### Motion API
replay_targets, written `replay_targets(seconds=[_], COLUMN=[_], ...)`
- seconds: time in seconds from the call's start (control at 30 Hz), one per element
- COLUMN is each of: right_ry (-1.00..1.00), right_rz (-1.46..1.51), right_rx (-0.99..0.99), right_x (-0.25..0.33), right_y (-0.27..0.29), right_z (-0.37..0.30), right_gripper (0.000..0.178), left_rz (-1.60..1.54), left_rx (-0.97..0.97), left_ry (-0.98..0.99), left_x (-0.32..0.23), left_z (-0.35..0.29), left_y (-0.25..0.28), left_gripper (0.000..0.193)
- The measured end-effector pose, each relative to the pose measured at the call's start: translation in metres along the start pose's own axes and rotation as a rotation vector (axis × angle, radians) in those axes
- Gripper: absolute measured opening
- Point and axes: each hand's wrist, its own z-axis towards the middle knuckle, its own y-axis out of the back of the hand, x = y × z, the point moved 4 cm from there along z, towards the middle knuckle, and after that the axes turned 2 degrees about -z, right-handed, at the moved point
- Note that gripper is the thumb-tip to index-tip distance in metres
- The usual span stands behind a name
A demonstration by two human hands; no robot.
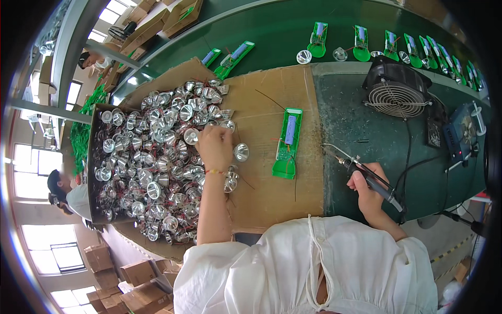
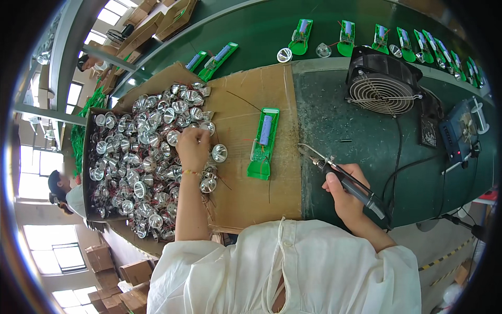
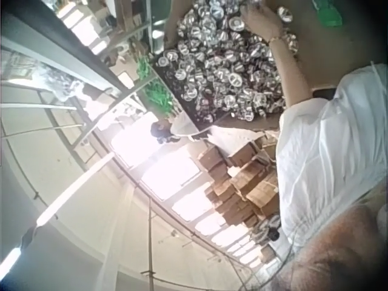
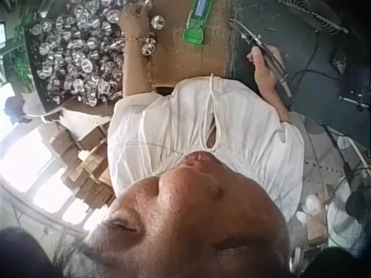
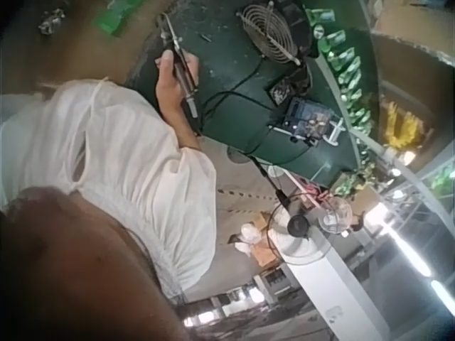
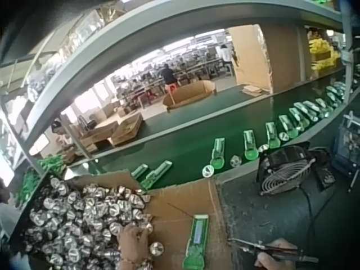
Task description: Soldering electrical wires and components onto a circuit board for lighting fixtures.
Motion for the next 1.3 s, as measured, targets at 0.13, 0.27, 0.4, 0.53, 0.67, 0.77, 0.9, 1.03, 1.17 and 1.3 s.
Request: replay_targets(seconds=[0.13,0.27,0.4,0.53,0.67,0.77,0.9,1.03,1.17,1.3], right_ry=[0.0,0.027,-0.004,0.011,0.021,0.029,0.024,0.049,0.018,0.018], right_rz=[0.051,0.04,0.008,-0.004,-0.024,-0.013,-0.034,-0.037,-0.012,-0.025], right_rx=[0.052,0.122,0.2,0.228,0.239,0.226,0.243,0.233,0.227,0.229], right_x=[-0.001,0.005,0.006,0.005,0.002,0.001,0.002,0.002,0.002,0.0], right_y=[-0.011,-0.026,-0.039,-0.043,-0.044,-0.044,-0.047,-0.045,-0.048,-0.055], right_z=[0.0,0.003,0.001,0.001,0.001,0.001,0.001,0.003,0.004,0.008], right_gripper=[0.016,0.017,0.018,0.018,0.018,0.018,0.018,0.018,0.018,0.018], left_rz=[-0.758,-1.243,-0.877,-0.757,-0.753,-0.781,-0.576,-0.427,-0.478,-0.325], left_rx=[-0.036,0.085,0.384,0.306,0.275,0.266,0.162,0.085,0.147,0.004], left_ry=[0.168,0.187,0.245,0.194,0.102,0.256,0.015,-0.16,0.021,-0.179], left_x=[0.002,-0.037,-0.064,-0.065,-0.069,-0.066,-0.067,-0.074,-0.067,-0.077], left_z=[-0.015,-0.042,-0.077,-0.085,-0.083,-0.083,-0.081,-0.079,-0.077,-0.077], left_y=[0.018,0.019,-0.005,-0.014,-0.007,-0.005,-0.003,0.006,-0.006,-0.009], left_gripper=[0.012,0.008,0.013,0.013,0.013,0.013,0.01,0.009,0.009,0.01])
